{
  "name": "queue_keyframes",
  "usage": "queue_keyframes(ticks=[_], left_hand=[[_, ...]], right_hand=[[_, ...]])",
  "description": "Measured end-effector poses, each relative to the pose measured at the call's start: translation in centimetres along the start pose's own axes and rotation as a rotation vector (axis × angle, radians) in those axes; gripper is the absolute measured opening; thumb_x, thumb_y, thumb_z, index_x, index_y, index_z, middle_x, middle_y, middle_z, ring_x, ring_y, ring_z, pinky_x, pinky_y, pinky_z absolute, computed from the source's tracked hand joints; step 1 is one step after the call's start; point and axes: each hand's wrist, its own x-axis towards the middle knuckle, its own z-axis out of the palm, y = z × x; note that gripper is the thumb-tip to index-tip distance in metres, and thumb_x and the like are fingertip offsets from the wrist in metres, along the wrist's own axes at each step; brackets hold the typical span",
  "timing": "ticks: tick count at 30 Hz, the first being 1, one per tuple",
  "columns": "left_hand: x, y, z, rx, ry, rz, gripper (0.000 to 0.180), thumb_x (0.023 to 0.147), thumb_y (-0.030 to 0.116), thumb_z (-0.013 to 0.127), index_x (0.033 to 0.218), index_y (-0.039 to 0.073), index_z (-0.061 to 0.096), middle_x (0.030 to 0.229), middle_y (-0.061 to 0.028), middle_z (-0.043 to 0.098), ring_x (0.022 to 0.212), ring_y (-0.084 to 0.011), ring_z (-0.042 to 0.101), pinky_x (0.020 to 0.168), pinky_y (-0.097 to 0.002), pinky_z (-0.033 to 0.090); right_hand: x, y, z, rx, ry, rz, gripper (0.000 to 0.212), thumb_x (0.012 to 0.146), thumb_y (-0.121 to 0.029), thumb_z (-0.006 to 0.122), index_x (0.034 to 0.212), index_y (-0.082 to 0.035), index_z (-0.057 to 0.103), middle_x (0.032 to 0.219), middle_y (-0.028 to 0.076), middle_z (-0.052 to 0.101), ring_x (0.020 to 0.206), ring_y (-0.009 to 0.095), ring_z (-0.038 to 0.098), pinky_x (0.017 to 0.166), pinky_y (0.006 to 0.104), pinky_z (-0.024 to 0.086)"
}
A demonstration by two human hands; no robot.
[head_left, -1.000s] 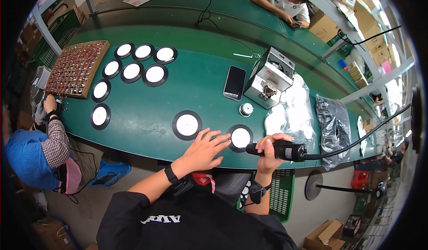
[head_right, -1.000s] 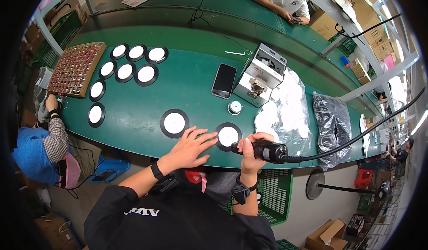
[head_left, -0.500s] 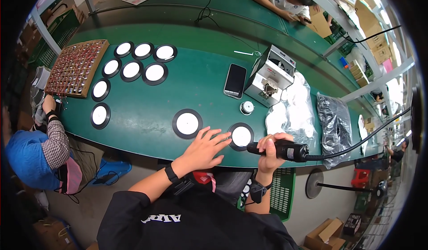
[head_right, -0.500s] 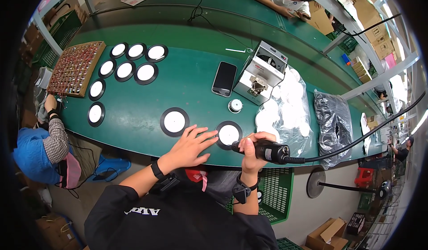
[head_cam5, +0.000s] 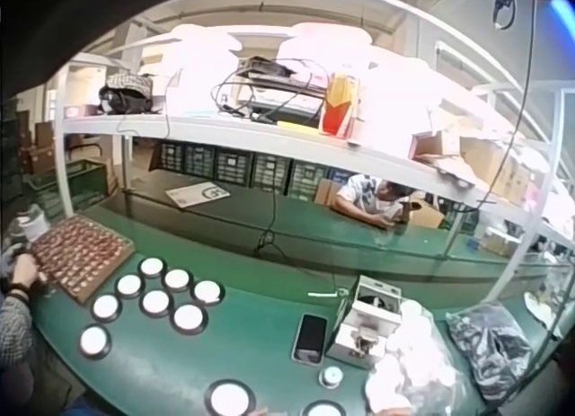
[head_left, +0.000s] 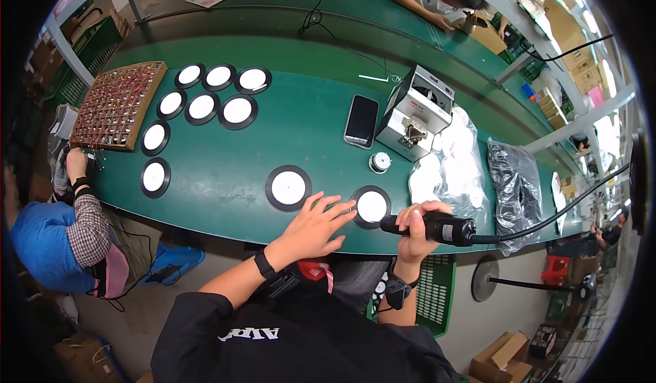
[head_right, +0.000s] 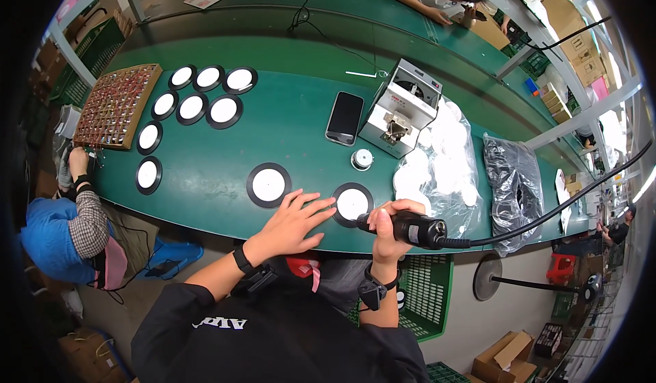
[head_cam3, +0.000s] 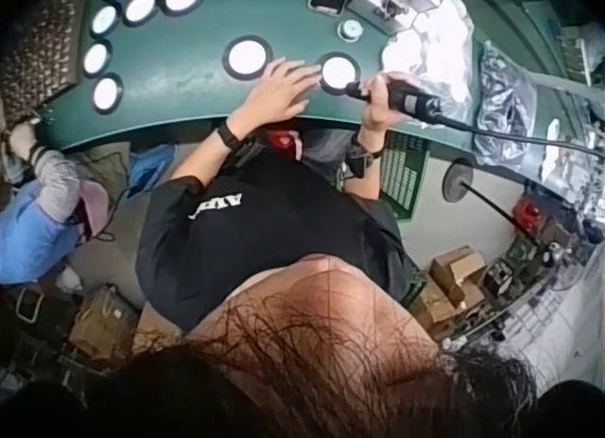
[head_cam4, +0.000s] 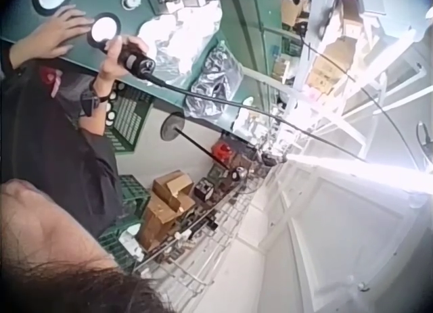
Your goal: The person assembles light fixtures by placing a white disc into a black ring and using a power screwdriver to drive a screw into the center. Once finished, they move the completed unit to the side and repeat the process with a new ring and disc.
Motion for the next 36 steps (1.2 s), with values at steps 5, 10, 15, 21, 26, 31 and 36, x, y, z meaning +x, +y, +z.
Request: queue_keyframes(ticks=[5, 10, 15, 21, 26, 31, 36], left_hand=[[0.5, 0.0, -0.1, -0.004, -0.013, -0.003, 0.060, 0.082, 0.027, 0.069, 0.138, 0.012, 0.055, 0.151, -0.0039, 0.046, 0.135, -0.0296, 0.042, 0.116, -0.0540, 0.029], [0.6, 0.0, -0.3, 0.002, -0.030, -0.006, 0.061, 0.082, 0.027, 0.069, 0.139, 0.012, 0.055, 0.150, -0.0041, 0.046, 0.136, -0.0298, 0.042, 0.116, -0.0538, 0.029], [0.6, 0.0, -0.3, 0.005, -0.032, -0.015, 0.061, 0.082, 0.027, 0.069, 0.139, 0.013, 0.055, 0.150, -0.0037, 0.046, 0.136, -0.0300, 0.042, 0.115, -0.0537, 0.029], [0.5, 0.0, -0.2, -0.002, -0.029, -0.014, 0.061, 0.082, 0.027, 0.069, 0.140, 0.013, 0.054, 0.151, -0.0030, 0.046, 0.135, -0.0300, 0.042, 0.115, -0.0537, 0.029], [0.4, -0.1, -0.3, 0.011, -0.025, -0.017, 0.062, 0.082, 0.027, 0.069, 0.140, 0.013, 0.054, 0.150, -0.0030, 0.046, 0.135, -0.0298, 0.043, 0.115, -0.0537, 0.029], [0.4, 0.0, -0.3, -0.004, -0.018, -0.012, 0.061, 0.083, 0.027, 0.069, 0.140, 0.014, 0.054, 0.150, -0.0031, 0.046, 0.134, -0.0300, 0.043, 0.115, -0.0534, 0.029], [0.4, -0.2, -0.1, 0.030, -0.017, 0.011, 0.059, 0.083, 0.027, 0.068, 0.140, 0.019, 0.054, 0.151, -0.0030, 0.046, 0.135, -0.0309, 0.043, 0.115, -0.0556, 0.029]], right_hand=[[0.4, -0.2, 0.4, -0.005, 0.023, 0.013, 0.027, 0.088, 0.001, 0.061, 0.108, -0.003, 0.045, 0.074, 0.006, 0.049, 0.055, 0.014, 0.048, 0.054, 0.0290, 0.047], [0.9, 0.0, 1.3, -0.058, 0.023, 0.014, 0.028, 0.088, 0.003, 0.061, 0.110, -0.003, 0.046, 0.074, 0.006, 0.049, 0.055, 0.014, 0.048, 0.055, 0.0294, 0.047], [0.9, 0.3, 1.3, -0.103, -0.087, 0.027, 0.030, 0.088, 0.004, 0.063, 0.111, -0.003, 0.046, 0.073, 0.006, 0.050, 0.055, 0.014, 0.048, 0.057, 0.0299, 0.048], [0.9, 0.6, 1.0, -0.123, -0.082, 0.014, 0.032, 0.087, 0.005, 0.065, 0.111, -0.002, 0.046, 0.070, 0.006, 0.053, 0.056, 0.014, 0.050, 0.056, 0.0287, 0.048], [0.8, -0.2, 1.2, -0.089, 0.019, 0.046, 0.029, 0.089, 0.002, 0.061, 0.113, -0.003, 0.045, 0.068, 0.005, 0.049, 0.053, 0.013, 0.046, 0.054, 0.0287, 0.045], [1.2, -5.1, 0.9, 0.065, 0.042, -0.154, 0.027, 0.089, -0.003, 0.060, 0.111, -0.004, 0.045, 0.066, 0.004, 0.046, 0.051, 0.013, 0.043, 0.051, 0.0281, 0.042], [0.2, -7.3, -0.2, 0.123, 0.010, -0.222, 0.027, 0.089, -0.008, 0.063, 0.109, -0.005, 0.045, 0.065, 0.004, 0.045, 0.049, 0.013, 0.043, 0.049, 0.0277, 0.040]])
